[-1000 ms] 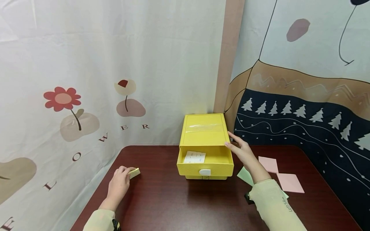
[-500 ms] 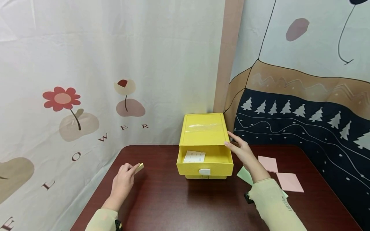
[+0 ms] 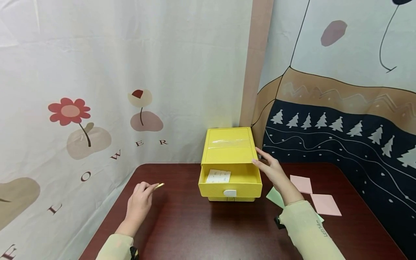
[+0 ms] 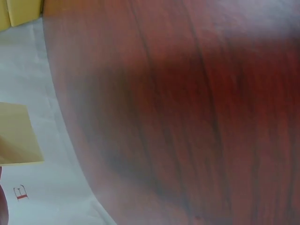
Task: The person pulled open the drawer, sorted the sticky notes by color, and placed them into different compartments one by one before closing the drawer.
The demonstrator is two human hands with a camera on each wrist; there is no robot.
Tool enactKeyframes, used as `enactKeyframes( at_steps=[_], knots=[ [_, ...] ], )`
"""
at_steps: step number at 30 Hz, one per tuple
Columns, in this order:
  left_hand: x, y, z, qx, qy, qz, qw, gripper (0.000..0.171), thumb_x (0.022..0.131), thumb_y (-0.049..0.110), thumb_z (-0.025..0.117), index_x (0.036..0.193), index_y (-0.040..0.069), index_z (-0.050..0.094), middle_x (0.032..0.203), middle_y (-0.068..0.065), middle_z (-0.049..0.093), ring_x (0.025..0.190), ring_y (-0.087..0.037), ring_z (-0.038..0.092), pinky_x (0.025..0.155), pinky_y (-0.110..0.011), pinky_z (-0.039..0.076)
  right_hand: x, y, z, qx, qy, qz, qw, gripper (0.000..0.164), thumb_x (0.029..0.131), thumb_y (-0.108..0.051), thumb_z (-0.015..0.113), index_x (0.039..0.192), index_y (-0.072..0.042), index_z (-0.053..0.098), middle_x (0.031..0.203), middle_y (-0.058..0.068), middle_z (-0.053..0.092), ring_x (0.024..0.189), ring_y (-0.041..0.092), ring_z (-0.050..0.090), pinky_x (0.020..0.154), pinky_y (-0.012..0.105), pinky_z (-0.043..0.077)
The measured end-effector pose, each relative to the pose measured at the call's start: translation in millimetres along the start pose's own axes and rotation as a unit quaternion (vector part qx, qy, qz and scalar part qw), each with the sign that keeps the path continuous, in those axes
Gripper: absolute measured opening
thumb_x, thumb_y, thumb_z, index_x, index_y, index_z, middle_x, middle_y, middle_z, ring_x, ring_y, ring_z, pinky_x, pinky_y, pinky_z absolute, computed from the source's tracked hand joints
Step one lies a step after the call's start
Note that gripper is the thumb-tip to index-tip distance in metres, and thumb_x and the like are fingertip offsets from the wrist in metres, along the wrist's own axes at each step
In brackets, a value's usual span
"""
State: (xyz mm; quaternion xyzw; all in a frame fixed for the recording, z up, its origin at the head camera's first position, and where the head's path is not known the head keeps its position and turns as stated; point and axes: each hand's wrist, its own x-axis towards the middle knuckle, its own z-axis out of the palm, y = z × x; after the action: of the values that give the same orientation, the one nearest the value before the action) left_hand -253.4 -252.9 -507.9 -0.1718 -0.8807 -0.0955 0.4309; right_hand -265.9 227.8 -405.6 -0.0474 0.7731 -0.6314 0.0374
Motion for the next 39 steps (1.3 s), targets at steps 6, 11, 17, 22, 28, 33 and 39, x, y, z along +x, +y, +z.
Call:
enactKeyframes(
  at_steps=[6,11,17,22,28,33,39],
  knots=[
    [8.6,6.9,-1.8,-0.018,0.014,0.01,0.9997,0.038,0.073,-0.012,0.064,0.098,0.015,0.075,0.082,-0.003,0.053,0.074,-0.023,0.052,0.045,-0.032,0.042,0,0,0,-0.002,0.001,0.001,1.0,0.071,0.094,-0.043,0.055,0.153,-0.025,0.019,0.152,0.019,0.03,0.133,0.037,0.036,0.108,0.055,0.029],
    [16.6,12.6,-4.0,-0.027,0.03,0.017,0.999,0.04,0.074,-0.011,0.061,0.099,0.017,0.075,0.084,-0.004,0.056,0.077,-0.024,0.054,0.048,-0.033,0.044,0,1,0,-0.004,0.0,-0.001,1.0,0.071,0.094,-0.043,0.055,0.153,-0.025,0.019,0.152,0.019,0.028,0.134,0.037,0.036,0.108,0.055,0.03],
    [26.1,22.1,-5.8,-0.044,0.07,0.029,0.9962,0.041,0.072,-0.012,0.058,0.095,0.017,0.076,0.082,-0.004,0.057,0.077,-0.024,0.055,0.047,-0.034,0.045,0,0,0,-0.001,0.0,0.0,1.0,0.071,0.094,-0.043,0.056,0.153,-0.025,0.02,0.153,0.017,0.027,0.134,0.037,0.035,0.108,0.054,0.03],
    [32.0,30.7,-7.5,-0.053,0.088,0.039,0.994,0.043,0.071,-0.013,0.056,0.094,0.017,0.077,0.081,-0.004,0.058,0.077,-0.025,0.055,0.049,-0.035,0.045,0,0,0,-0.004,0.0,-0.001,1.0,0.071,0.094,-0.044,0.055,0.153,-0.024,0.02,0.153,0.018,0.028,0.134,0.037,0.036,0.108,0.054,0.03],
    [38.2,40.2,-10.4,-0.067,0.099,0.05,0.9916,0.044,0.071,-0.013,0.054,0.094,0.017,0.077,0.083,-0.004,0.059,0.077,-0.026,0.055,0.05,-0.035,0.046,0,1,1,-0.004,0.0,-0.001,1.0,0.071,0.094,-0.044,0.055,0.153,-0.024,0.021,0.153,0.018,0.028,0.133,0.037,0.036,0.108,0.054,0.03],
    [44.7,48.0,-12.4,-0.079,0.113,0.067,0.9882,0.044,0.072,-0.012,0.052,0.093,0.018,0.077,0.083,-0.005,0.059,0.076,-0.025,0.055,0.051,-0.034,0.045,-1,1,0,0.001,-0.003,-0.003,1.0,0.07,0.095,-0.042,0.054,0.153,-0.023,0.019,0.153,0.019,0.025,0.134,0.038,0.034,0.108,0.056,0.029],
    [51.6,55.2,-13.8,-0.087,0.128,0.078,0.9849,0.044,0.073,-0.012,0.052,0.092,0.019,0.077,0.082,-0.006,0.059,0.074,-0.025,0.055,0.051,-0.034,0.045,-1,0,1,0.003,-0.005,-0.007,1.0,0.07,0.095,-0.041,0.053,0.153,-0.023,0.018,0.153,0.02,0.026,0.134,0.038,0.035,0.108,0.056,0.029]
  ],
)
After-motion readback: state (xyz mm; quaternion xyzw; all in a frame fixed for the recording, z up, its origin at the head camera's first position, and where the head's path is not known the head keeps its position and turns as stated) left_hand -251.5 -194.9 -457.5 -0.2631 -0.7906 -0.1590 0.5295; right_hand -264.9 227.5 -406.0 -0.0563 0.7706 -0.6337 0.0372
